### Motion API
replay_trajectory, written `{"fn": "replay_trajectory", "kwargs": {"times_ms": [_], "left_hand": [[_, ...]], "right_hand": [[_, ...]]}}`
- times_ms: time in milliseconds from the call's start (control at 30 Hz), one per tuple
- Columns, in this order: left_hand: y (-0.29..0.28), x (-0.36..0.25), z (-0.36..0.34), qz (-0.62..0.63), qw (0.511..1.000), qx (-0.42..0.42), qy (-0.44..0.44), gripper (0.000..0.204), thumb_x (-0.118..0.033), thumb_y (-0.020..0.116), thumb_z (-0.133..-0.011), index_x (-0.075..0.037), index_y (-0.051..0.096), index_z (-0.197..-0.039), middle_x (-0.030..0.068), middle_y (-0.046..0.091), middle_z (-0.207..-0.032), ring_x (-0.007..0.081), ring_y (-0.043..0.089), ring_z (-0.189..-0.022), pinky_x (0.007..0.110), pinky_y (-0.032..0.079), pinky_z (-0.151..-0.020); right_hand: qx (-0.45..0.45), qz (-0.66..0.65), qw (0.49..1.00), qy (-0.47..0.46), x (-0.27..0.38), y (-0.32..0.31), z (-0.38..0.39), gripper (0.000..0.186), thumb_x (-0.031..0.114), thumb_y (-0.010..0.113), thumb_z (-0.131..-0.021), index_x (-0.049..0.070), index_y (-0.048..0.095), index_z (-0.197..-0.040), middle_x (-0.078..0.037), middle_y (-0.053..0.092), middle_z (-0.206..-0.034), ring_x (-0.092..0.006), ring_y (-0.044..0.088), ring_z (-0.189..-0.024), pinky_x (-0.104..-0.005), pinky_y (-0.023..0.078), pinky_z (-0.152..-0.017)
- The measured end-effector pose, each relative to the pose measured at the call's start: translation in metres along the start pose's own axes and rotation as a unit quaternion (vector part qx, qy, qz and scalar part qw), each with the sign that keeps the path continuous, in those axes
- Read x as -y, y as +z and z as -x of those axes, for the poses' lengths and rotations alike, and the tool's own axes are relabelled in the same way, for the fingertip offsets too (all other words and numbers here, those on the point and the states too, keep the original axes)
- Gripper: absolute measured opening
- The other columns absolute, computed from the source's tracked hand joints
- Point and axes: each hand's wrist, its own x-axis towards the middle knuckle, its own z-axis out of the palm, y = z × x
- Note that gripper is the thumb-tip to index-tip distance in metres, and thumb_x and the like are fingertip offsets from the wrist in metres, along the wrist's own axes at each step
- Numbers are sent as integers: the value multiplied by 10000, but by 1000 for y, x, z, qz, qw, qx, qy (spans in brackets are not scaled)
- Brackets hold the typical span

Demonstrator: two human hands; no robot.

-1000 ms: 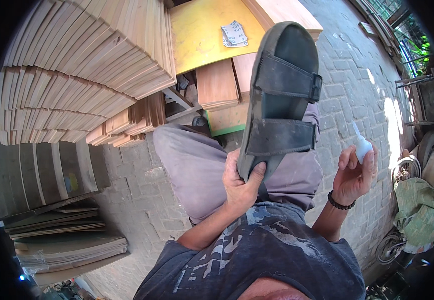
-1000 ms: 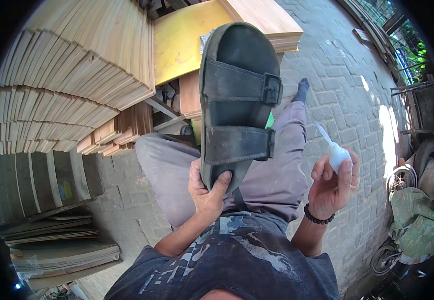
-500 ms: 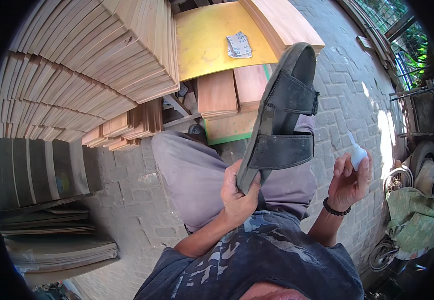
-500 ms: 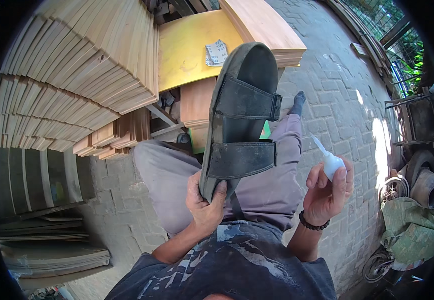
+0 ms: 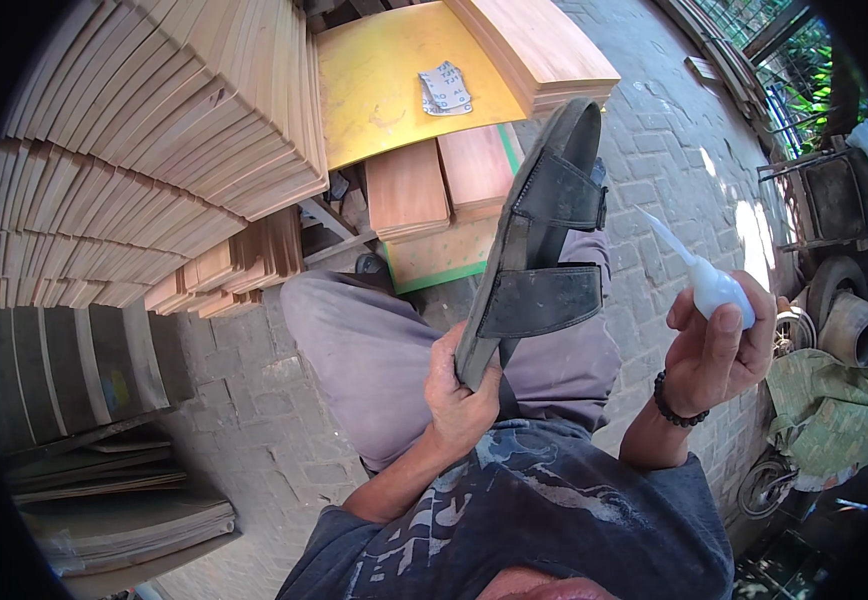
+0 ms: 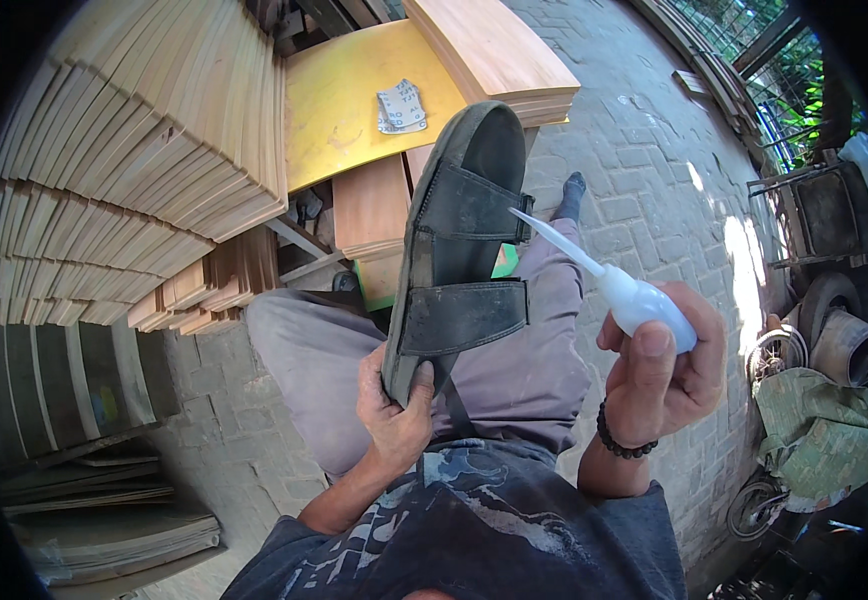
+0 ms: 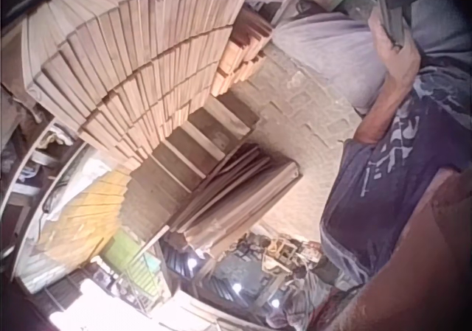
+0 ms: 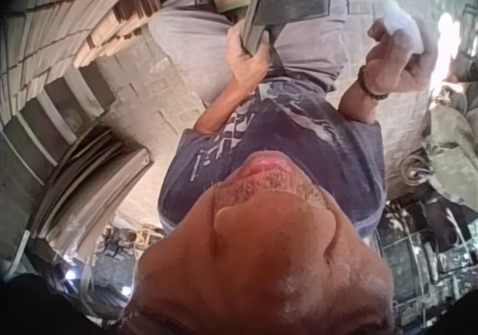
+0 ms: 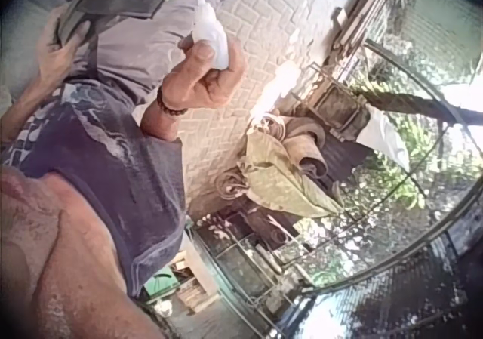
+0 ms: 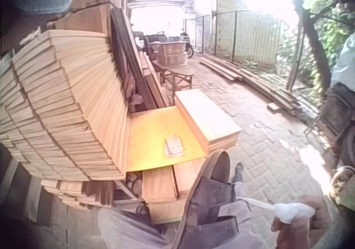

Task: Applying glue to repair the sole and strap of a sandal.

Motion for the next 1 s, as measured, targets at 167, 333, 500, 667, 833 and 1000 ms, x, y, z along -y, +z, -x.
{"fn": "replay_trajectory", "kwargs": {"times_ms": [167, 333, 500, 667, 833, 1000], "left_hand": [[-2, -1, 4, 5, 1000, -1, 2, 347, -12, 705, -871, 20, 574, -1191, 79, 593, -1086, 136, 562, -969, 275, 451, -867], [-7, 1, 5, -24, 999, 13, 30, 426, 40, 699, -837, 31, 547, -1235, 101, 666, -1020, 144, 643, -882, 279, 519, -782], [-7, 6, 5, -57, 995, 12, 78, 434, 46, 696, -832, 40, 543, -1238, 107, 665, -1014, 138, 645, -860, 271, 520, -764], [-9, 7, 6, -45, 996, 23, 68, 442, 60, 701, -816, 43, 550, -1232, 129, 664, -1051, 167, 657, -909, 284, 515, -802], [-10, 8, 5, -46, 996, 22, 66, 457, 65, 703, -807, 43, 550, -1237, 138, 666, -1059, 175, 662, -922, 287, 516, -803], [-10, 9, 5, -50, 996, 25, 62, 471, 64, 708, -797, 41, 551, -1240, 141, 666, -1061, 180, 665, -925, 290, 516, -803]], "right_hand": [[10, 61, 998, -10, 0, 12, -7, 325, 210, 621, -963, -96, 574, -1064, -146, 619, -798, -152, 551, -542, -258, 421, -484], [59, 132, 989, -27, 3, 11, -17, 298, 197, 653, -948, -80, 601, -1045, -121, 631, -824, -124, 559, -570, -240, 422, -503], [80, 151, 985, -16, 2, 10, -21, 290, 189, 666, -941, -71, 613, -1058, -106, 632, -841, -110, 563, -607, -225, 424, -526], [114, 193, 973, -45, -2, 7, -24, 264, 160, 669, -940, -71, 624, -1059, -97, 634, -858, -105, 569, -638, -224, 438, -551], [131, 214, 966, -62, 1, 9, -27, 246, 140, 665, -941, -75, 626, -1055, -93, 635, -864, -105, 574, -644, -227, 442, -552], [92, 195, 976, -44, 4, 12, -23, 218, 108, 724, -881, -62, 669, -1005, -111, 693, -888, -129, 611, -700, -249, 458, -602]]}}
